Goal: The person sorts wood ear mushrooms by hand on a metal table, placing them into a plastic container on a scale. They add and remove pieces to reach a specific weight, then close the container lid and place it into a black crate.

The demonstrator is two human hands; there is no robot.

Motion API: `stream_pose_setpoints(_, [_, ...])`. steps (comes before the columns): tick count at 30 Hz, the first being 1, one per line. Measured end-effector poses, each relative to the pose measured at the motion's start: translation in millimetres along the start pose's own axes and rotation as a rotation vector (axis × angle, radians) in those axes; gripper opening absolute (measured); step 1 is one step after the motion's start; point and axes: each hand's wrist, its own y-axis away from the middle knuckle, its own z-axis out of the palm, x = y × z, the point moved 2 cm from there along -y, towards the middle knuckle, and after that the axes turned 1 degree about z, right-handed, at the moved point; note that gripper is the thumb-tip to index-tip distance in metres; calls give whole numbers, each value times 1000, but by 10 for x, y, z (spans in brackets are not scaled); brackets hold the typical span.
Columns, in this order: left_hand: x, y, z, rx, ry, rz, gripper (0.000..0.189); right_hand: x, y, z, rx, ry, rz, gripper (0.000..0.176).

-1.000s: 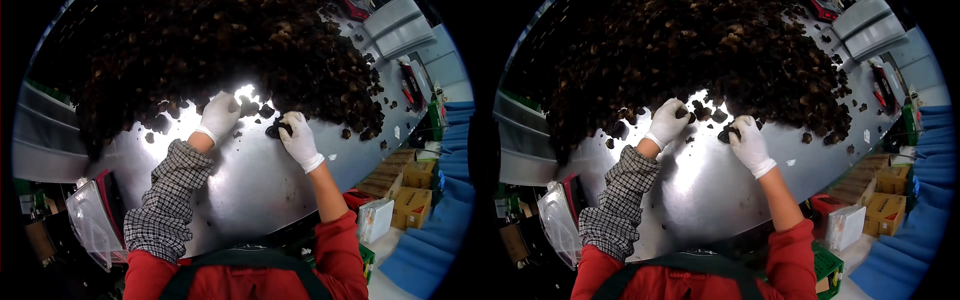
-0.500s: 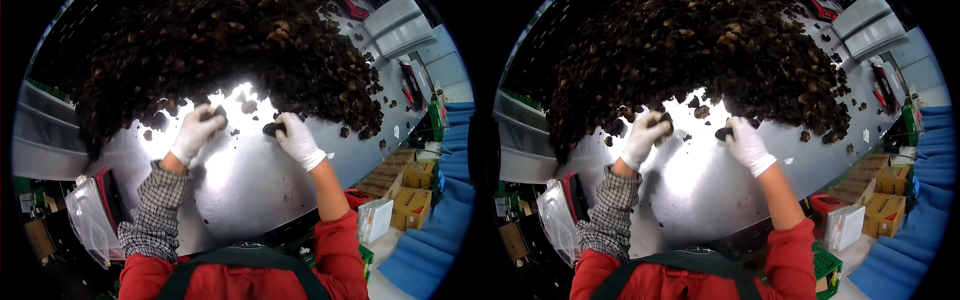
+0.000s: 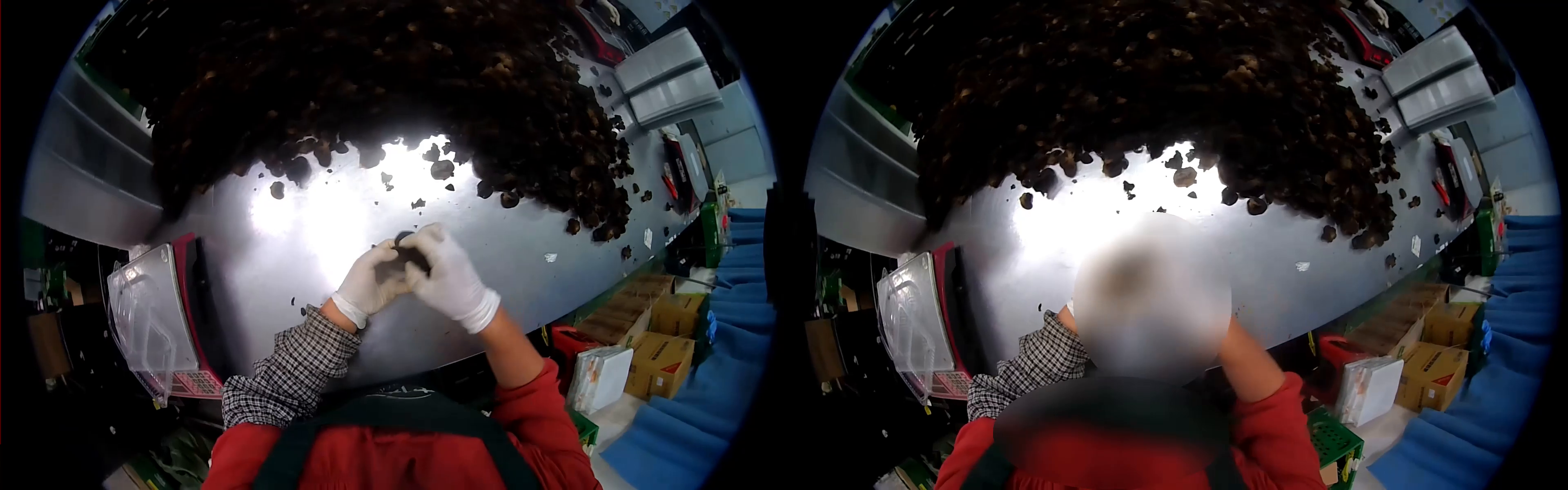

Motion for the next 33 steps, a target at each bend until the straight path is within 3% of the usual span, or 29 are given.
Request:
stream_pose_setpoints(2, [61, 150, 46, -104, 163, 29, 34, -518, -88, 37, -101, 151, 57, 35])
stream_pose_setpoints(4, [165, 400, 38, -150, 372, 40, 33, -678, -74, 190, -92, 277, -39, 36])
stream_pose_setpoints(8, [371, 957, -185, 71, 428, 250, 23, -1201, -226, 560, -14, 343, -328, 29])
stream_pose_setpoints(10, [683, 1506, -197, 114, 403, 407, 24, -1654, -368, 741, 5, 148, -493, 28])
stream_pose_setpoints(12, [1025, 2188, -238, 373, -77, 778, 30, -2177, -517, 1012, 18, -89, -655, 28])
stream_pose_setpoints(15, [1421, 3084, -579, 553, 12, 1048, 31, -2943, -708, 1686, -20, -434, -832, 30])
stream_pose_setpoints(17, [1608, 3583, -998, 685, -171, 1121, 31, -3334, -724, 2155, -67, -535, -863, 34])
stream_pose_setpoints(19, [1735, 3880, -1394, 658, -5, 1019, 31, -3539, -674, 2739, -132, -494, -810, 39])
stream_pose_setpoints(22, [1778, 3984, -1819, 852, -55, 894, 31, -3518, -558, 2940, -341, -172, -689, 51])
stream_pose_setpoints(23, [1766, 4052, -1971, 903, -310, 871, 30, -3470, -550, 2855, -374, -67, -676, 54])
stream_pose_setpoints(24, [1760, 4054, -2061, 942, -565, 845, 30, -3359, -555, 2762, -298, -146, -686, 53])
stream_pose_setpoints(25, [1789, 4052, -1999, 1021, -423, 800, 33, -3231, -542, 2650, -223, -227, -692, 53])
stream_pose_setpoints(26, [1819, 4058, -1910, 1107, -580, 742, 37, -3091, -522, 2516, -147, -309, -703, 52])
stream_pose_setpoints(28, [1802, 4054, -1727, 1470, -1221, 824, 39, -2591, -481, 2278, -43, -342, -618, 53])
stream_pose_setpoints(30, [1762, 3992, -1451, 1588, -1921, 1104, 41, -2083, -155, 2225, -53, -15, -339, 59])
stream_pose_setpoints(31, [1706, 3882, -1154, 1472, -1751, 1126, 43, -1875, 89, 2362, -100, 162, -279, 64])
stream_pose_setpoints(32, [1605, 3669, -891, 1204, -1537, 1345, 42, -1740, 279, 2479, -218, 292, -250, 70])
stream_pose_setpoints(33, [1485, 3450, -799, 1022, -1488, 1325, 43, -1607, 439, 2589, -267, 344, -262, 71])
